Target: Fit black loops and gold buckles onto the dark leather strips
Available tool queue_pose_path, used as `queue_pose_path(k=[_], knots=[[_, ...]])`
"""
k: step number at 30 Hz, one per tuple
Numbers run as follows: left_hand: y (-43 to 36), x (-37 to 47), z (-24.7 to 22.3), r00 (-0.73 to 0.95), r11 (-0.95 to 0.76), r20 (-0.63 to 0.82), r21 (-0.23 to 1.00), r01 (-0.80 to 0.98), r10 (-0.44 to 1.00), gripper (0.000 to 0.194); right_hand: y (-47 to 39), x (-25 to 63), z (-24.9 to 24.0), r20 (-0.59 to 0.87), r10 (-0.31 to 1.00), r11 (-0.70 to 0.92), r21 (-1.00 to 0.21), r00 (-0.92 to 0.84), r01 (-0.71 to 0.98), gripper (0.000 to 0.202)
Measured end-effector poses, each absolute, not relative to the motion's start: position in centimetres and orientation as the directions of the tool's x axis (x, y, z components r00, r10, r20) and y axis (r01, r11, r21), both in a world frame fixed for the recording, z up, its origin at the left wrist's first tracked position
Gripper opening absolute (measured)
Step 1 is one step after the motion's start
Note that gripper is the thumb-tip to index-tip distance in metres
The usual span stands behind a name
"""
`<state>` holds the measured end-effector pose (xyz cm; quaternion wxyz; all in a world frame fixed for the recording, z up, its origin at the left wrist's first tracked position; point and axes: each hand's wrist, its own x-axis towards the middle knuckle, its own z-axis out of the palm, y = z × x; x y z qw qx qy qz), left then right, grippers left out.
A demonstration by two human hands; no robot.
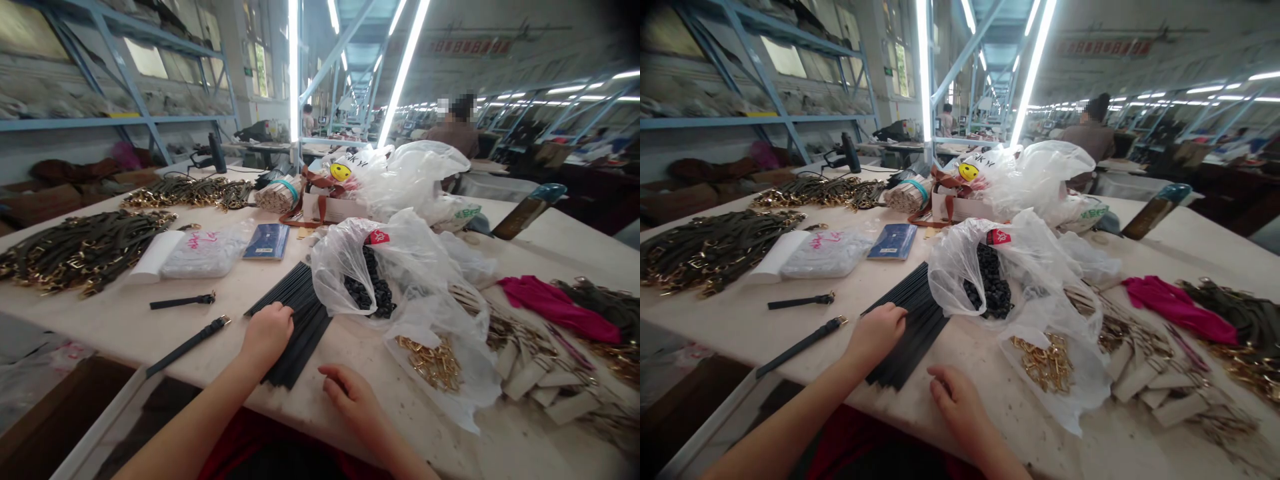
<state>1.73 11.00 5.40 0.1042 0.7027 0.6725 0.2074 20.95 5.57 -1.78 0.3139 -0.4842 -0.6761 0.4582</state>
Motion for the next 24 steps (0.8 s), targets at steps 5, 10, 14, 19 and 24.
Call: queue_pose_path(k=[5, 10, 14, 19, 24], knots=[[8.5, 1.7, 7.0, -0.102, 0.008, 0.084, 0.732, 0.681, 0.991, 0.019, 4.7, 20.8, -0.8, -0.113, 0.939, -0.058, -0.983, -0.325, 0.173, 0.039], [6.0, 2.7, 7.3, -0.165, 0.149, -0.097, 0.928, 0.341, 0.982, 0.021, 3.1, 20.8, 1.3, -0.13, 0.933, -0.132, -0.991, -0.336, 0.016, 0.042], [4.4, 3.1, 7.5, -0.151, 0.319, -0.339, 0.937, -0.145, 0.929, 0.027, 3.0, 21.5, 1.8, -0.224, 0.949, -0.231, -0.973, -0.223, -0.009, 0.041], [2.5, 2.8, 6.2, 0.075, 0.348, -0.34, 0.921, -0.172, 0.937, 0.019, 3.9, 22.4, 0.8, -0.31, 0.944, -0.33, -0.91, -0.117, -0.25, 0.033], [1.9, 2.8, 4.7, 0.299, 0.101, -0.065, 0.989, -0.107, 0.952, 0.015, 5.1, 23.1, 1.0, -0.384, 0.918, -0.388, -0.823, -0.097, -0.414, 0.025]])
